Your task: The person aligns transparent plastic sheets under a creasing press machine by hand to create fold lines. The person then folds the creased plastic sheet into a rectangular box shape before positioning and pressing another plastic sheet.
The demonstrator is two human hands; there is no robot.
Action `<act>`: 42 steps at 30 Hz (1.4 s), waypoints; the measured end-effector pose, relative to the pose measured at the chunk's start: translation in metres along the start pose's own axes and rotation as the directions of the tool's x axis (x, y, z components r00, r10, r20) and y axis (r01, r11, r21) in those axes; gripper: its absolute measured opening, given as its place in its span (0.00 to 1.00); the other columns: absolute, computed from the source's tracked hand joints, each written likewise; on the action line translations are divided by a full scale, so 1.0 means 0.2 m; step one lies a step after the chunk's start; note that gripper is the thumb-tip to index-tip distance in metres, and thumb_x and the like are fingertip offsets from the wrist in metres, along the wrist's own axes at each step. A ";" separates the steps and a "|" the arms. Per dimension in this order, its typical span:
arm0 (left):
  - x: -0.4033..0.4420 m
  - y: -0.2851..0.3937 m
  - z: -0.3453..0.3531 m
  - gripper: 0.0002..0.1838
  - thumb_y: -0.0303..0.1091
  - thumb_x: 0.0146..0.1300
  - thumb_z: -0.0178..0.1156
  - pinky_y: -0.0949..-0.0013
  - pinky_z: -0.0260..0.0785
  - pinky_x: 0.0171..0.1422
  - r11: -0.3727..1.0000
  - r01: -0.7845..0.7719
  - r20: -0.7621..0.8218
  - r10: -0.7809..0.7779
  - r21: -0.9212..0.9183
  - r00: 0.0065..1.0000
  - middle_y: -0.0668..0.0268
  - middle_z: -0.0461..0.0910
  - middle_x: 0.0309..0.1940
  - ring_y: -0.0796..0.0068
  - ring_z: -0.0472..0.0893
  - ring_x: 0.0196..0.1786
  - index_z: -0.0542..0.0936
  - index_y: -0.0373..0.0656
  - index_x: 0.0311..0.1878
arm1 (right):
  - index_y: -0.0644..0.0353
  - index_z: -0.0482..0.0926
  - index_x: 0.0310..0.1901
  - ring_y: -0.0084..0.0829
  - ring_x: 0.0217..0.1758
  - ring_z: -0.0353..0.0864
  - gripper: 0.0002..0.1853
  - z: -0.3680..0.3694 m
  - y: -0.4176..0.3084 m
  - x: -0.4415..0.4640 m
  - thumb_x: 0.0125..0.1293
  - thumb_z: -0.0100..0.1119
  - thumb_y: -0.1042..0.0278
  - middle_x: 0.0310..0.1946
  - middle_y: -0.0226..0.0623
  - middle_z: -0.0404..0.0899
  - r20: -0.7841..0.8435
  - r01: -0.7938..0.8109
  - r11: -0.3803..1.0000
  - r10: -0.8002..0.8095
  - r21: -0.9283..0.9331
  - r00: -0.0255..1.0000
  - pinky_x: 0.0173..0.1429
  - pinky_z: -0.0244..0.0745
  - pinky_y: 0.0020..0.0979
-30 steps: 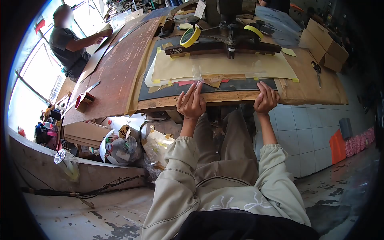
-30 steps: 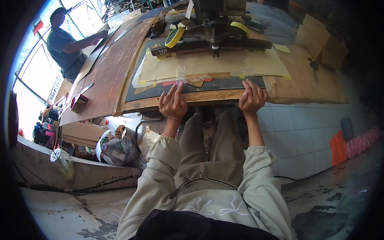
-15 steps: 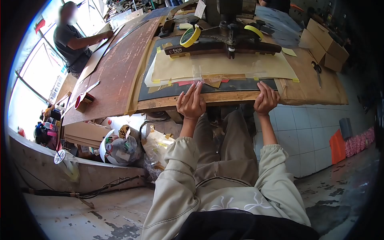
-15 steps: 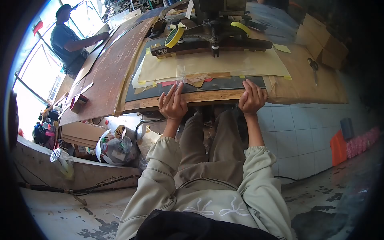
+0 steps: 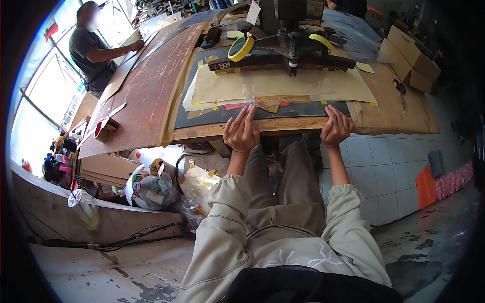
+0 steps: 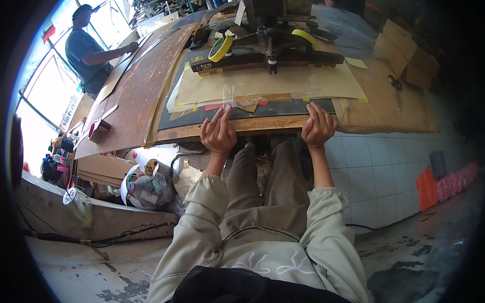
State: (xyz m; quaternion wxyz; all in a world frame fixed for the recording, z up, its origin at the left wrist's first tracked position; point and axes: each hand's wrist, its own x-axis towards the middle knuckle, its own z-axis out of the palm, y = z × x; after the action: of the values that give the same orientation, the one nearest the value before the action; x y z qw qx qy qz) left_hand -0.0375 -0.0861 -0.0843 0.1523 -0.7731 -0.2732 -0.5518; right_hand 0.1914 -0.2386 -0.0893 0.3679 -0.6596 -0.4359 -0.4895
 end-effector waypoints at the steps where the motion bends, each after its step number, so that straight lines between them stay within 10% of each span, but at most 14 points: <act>1: 0.00 0.00 0.00 0.25 0.36 0.61 0.45 0.70 0.55 0.72 1.000 0.000 0.002 0.000 0.000 1.000 0.73 0.87 0.47 0.83 0.83 0.55 0.84 0.53 0.57 | 0.54 0.85 0.43 0.30 0.47 0.83 0.20 0.00 0.00 0.00 0.69 0.39 0.62 0.44 0.29 0.86 0.002 -0.002 1.000 0.002 0.000 1.000 0.56 0.63 0.33; 42: 0.00 0.00 0.00 0.24 0.36 0.60 0.44 0.72 0.56 0.71 1.000 -0.008 -0.013 0.008 0.016 1.000 0.77 0.87 0.49 0.85 0.82 0.56 0.85 0.53 0.56 | 0.54 0.85 0.43 0.29 0.46 0.84 0.20 0.00 0.00 0.00 0.70 0.38 0.63 0.44 0.28 0.86 -0.006 0.012 1.000 -0.012 -0.005 1.000 0.54 0.63 0.32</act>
State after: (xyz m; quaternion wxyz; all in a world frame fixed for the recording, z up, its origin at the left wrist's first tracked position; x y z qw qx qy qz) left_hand -0.0376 -0.0865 -0.0841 0.1626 -0.7693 -0.2734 -0.5540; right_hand 0.1906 -0.2389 -0.0881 0.3645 -0.6566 -0.4374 -0.4948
